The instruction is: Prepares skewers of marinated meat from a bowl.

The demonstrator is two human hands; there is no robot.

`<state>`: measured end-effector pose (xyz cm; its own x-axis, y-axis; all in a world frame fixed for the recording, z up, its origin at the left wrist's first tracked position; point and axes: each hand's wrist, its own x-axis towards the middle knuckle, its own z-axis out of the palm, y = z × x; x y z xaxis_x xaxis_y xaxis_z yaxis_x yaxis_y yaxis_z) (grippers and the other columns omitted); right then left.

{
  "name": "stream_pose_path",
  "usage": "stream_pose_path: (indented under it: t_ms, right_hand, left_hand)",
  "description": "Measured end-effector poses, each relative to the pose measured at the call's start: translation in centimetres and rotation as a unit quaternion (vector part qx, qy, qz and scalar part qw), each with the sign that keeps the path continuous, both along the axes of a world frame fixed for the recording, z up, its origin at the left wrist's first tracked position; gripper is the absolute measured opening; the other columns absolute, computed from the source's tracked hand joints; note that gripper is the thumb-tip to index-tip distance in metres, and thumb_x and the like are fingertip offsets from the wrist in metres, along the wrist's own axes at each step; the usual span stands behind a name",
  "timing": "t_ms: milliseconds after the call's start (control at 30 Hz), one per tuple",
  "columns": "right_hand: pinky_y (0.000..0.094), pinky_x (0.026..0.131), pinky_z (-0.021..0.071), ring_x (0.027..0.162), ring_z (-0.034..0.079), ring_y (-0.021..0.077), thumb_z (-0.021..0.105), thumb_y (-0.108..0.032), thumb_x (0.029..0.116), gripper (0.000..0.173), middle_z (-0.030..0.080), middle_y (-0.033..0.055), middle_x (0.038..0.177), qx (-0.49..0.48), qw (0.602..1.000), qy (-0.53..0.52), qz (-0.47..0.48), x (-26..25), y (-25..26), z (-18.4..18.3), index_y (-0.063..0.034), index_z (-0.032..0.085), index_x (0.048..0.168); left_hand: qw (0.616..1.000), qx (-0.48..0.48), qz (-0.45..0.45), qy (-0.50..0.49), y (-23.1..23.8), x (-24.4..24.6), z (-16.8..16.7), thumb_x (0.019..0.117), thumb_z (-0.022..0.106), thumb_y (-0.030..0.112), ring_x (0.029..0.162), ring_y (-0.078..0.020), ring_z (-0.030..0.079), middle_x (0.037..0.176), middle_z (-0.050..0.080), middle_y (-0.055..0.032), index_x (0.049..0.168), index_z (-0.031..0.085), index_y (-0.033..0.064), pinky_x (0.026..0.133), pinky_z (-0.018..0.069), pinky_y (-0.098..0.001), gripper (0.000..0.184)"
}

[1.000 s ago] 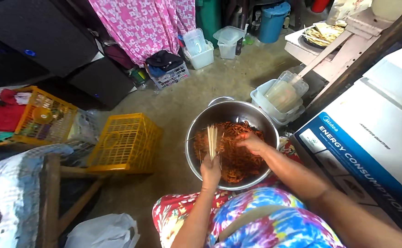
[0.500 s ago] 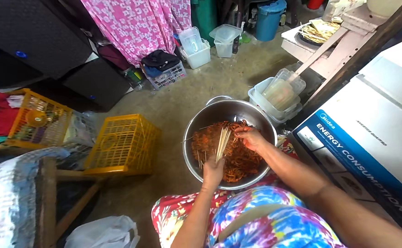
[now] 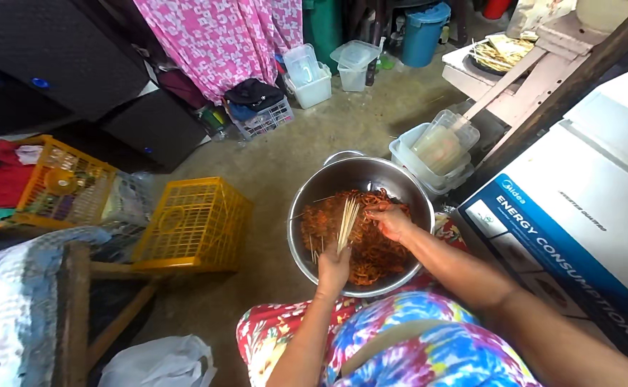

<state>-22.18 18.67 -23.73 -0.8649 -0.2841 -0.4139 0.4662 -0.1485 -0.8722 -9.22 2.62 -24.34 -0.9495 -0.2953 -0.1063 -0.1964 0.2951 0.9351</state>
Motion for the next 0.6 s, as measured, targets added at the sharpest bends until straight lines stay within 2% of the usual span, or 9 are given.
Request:
stream_pose_path:
  t_ms: [133, 200, 300, 333, 533, 600]
  right_hand:
    - [0.0264, 0.077, 0.0545, 0.085, 0.065, 0.0097, 0.067, 0.004, 0.0931, 0.009, 0.07, 0.0071, 0.096, 0.03, 0.998, 0.044, 0.028, 0.42, -0.15, 0.16, 0.0041, 0.068, 0.102]
    - [0.027, 0.076, 0.0543, 0.084, 0.064, 0.01, 0.066, 0.003, 0.0942, 0.008, 0.069, 0.0069, 0.096, 0.024, 0.999, 0.033, 0.024, 0.38, -0.18, 0.12, 0.0035, 0.068, 0.102]
    - [0.0356, 0.076, 0.0589, 0.086, 0.066, 0.017, 0.061, -0.003, 0.1002, 0.016, 0.065, 0.0111, 0.102, -0.028, 0.999, -0.035, 0.014, 0.31, -0.16, 0.23, 0.0044, 0.06, 0.114]
    - [0.0384, 0.076, 0.0604, 0.085, 0.067, 0.0193, 0.059, -0.003, 0.101, 0.016, 0.065, 0.012, 0.101, -0.041, 0.998, -0.054, 0.014, 0.35, -0.17, 0.38, 0.0046, 0.058, 0.115]
    - [0.0365, 0.077, 0.0599, 0.084, 0.066, 0.017, 0.061, 0.0, 0.0987, 0.009, 0.065, 0.0091, 0.098, -0.017, 0.996, -0.057, 0.066, 0.8, -0.27, 0.63, 0.0041, 0.062, 0.107]
    - [0.0386, 0.077, 0.0604, 0.084, 0.067, 0.0186, 0.06, -0.001, 0.0999, 0.011, 0.065, 0.0103, 0.099, -0.022, 0.995, -0.062, 0.072, 0.81, -0.26, 0.78, 0.005, 0.061, 0.109]
  left_hand:
    - [1.0, 0.0, 0.003, -0.007, 0.02, -0.01, 0.06, 0.0995, 0.058, 0.009, 0.059, -0.0045, 0.052, 0.071, 0.058, 0.0002, 0.103, 0.066, -0.0017, 0.059, 0.0461, -0.0242, 0.014]
    - [1.0, 0.002, 0.004, -0.002, 0.03, -0.01, 0.04, 0.0993, 0.058, 0.009, 0.057, -0.0041, 0.051, 0.07, 0.057, 0.001, 0.101, 0.066, -0.0011, 0.058, 0.0454, -0.0235, 0.013]
    - [1.0, 0.013, 0.007, 0.003, 0.03, -0.01, -0.08, 0.0992, 0.058, 0.009, 0.054, -0.0032, 0.049, 0.066, 0.055, 0.0029, 0.1, 0.066, 0.0005, 0.054, 0.0433, -0.0223, 0.011]
    - [1.0, 0.012, 0.008, 0.004, 0.04, -0.01, -0.08, 0.0992, 0.059, 0.009, 0.053, -0.0029, 0.049, 0.066, 0.055, 0.003, 0.1, 0.066, 0.0007, 0.054, 0.0433, -0.022, 0.011]
    - [1.0, 0.003, 0.005, 0.003, 0.01, 0.09, 0.01, 0.0992, 0.058, 0.009, 0.055, -0.003, 0.049, 0.068, 0.056, 0.0026, 0.101, 0.066, 0.0006, 0.055, 0.0436, -0.022, 0.012]
    - [1.0, -0.001, 0.005, 0.001, 0.01, 0.02, 0.03, 0.0993, 0.058, 0.01, 0.056, -0.0033, 0.05, 0.068, 0.056, 0.0022, 0.101, 0.066, 0.0003, 0.056, 0.0443, -0.0227, 0.013]
